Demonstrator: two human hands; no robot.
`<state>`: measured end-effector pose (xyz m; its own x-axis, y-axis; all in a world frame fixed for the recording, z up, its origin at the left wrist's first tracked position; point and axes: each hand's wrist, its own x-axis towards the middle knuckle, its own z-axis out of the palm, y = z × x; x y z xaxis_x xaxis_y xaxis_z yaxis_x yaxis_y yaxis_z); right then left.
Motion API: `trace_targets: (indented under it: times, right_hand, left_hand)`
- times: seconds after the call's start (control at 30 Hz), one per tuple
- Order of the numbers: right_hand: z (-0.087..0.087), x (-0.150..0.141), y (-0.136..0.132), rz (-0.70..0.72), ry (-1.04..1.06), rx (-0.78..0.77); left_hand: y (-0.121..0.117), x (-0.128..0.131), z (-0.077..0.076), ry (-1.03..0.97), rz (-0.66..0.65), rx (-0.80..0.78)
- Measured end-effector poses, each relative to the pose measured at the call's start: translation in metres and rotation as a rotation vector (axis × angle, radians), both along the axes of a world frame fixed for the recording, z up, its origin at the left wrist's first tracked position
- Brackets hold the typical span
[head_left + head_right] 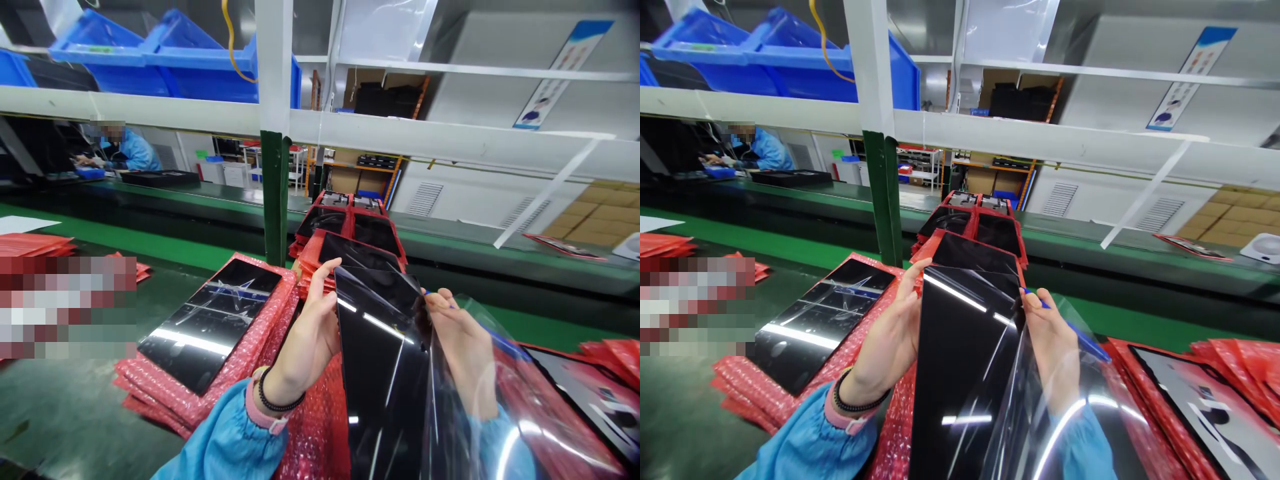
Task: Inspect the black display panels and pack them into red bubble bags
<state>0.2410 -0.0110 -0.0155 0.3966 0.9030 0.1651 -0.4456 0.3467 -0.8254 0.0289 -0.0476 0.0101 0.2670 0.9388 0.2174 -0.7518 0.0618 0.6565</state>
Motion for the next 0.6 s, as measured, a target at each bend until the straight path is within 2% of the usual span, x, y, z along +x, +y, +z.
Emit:
trace_targets:
  times: [0.2,0.4,0.6]
  right_hand:
    - [0.004,-0.005,-0.014,-0.074,0.054,-0.034]
    - [0.006,-0.010,-0.017,-0.035,0.025,0.053]
    - [-0.003,-0.008,-0.017,0.042,-0.008,0.117]
  left_hand:
    - [-0.011,-0.002,0.000,0.017,-0.010,0.104]
    - [-0.024,-0.002,-0.003,0.076,-0.060,0.180]
    - [-0.031,-0.001,-0.005,0.110,-0.055,0.254]
